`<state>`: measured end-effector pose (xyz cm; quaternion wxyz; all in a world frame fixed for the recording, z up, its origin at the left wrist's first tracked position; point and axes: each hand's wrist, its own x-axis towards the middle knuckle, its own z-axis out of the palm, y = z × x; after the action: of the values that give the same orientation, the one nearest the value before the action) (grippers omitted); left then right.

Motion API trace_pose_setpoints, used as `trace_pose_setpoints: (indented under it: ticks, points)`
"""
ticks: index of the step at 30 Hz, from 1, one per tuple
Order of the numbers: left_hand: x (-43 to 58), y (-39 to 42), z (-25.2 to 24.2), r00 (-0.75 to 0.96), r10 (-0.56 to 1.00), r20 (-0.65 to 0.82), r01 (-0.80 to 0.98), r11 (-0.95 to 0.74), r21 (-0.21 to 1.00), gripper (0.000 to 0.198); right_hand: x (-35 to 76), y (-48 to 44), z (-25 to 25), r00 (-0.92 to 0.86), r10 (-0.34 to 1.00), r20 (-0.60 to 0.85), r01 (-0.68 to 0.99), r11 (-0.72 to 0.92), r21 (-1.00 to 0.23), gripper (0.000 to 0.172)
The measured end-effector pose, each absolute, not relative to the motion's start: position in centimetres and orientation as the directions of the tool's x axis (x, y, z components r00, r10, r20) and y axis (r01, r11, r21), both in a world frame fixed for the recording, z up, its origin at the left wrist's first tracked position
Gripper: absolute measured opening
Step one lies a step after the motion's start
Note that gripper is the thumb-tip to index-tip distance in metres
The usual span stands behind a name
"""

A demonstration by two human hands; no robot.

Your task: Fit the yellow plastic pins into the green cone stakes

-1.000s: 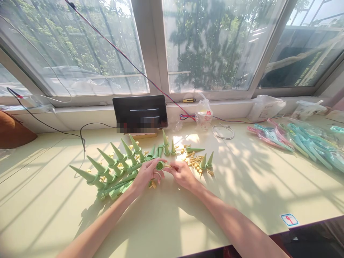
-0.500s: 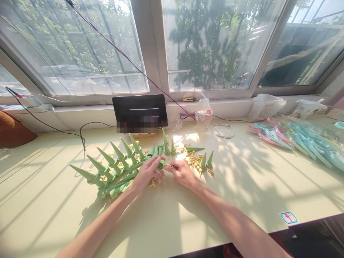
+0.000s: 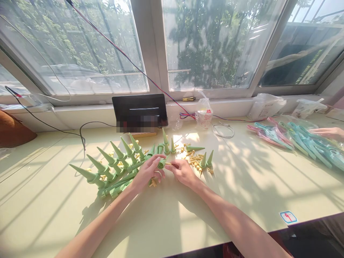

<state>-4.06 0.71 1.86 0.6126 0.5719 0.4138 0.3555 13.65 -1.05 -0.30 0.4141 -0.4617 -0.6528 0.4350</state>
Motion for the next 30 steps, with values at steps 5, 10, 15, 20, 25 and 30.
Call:
trace_pose_setpoints:
  ticks: [5,10,15,20,25,30]
  points:
    - [-4.1,0.7,1.9,0.409,0.907,-0.101,0.044,0.091,0.995,0.049,13.7,-1.0,-0.6,-0.198,0.974,0.113,0.211,0.155,-0.965,0.045]
    - [-4.1,0.7,1.7,0.411,0.908,-0.085,0.045,0.073,0.996,0.052,13.8,-0.7,-1.2,-0.169,0.980,0.110,0.140,0.134,-0.981,0.042]
    - [-4.3,0.8,1.4,0.417,0.904,-0.094,0.070,0.071,0.995,0.054,13.8,-0.5,-1.3,-0.141,0.985,0.096,0.089,0.109,-0.990,0.044]
    - [-4.4,0.8,1.2,0.412,0.905,-0.109,0.107,0.071,0.992,0.060,13.8,-0.4,-1.3,-0.134,0.985,0.107,0.077,0.118,-0.990,0.046]
    - [-4.5,0.9,1.1,0.414,0.905,-0.100,0.124,0.053,0.991,0.062,13.8,-0.3,-1.4,-0.124,0.988,0.095,0.106,0.109,-0.988,0.048]
    - [-4.4,0.7,1.2,0.421,0.905,-0.064,0.125,0.012,0.992,0.062,13.8,-0.4,-1.1,-0.119,0.990,0.079,0.102,0.091,-0.991,0.049]
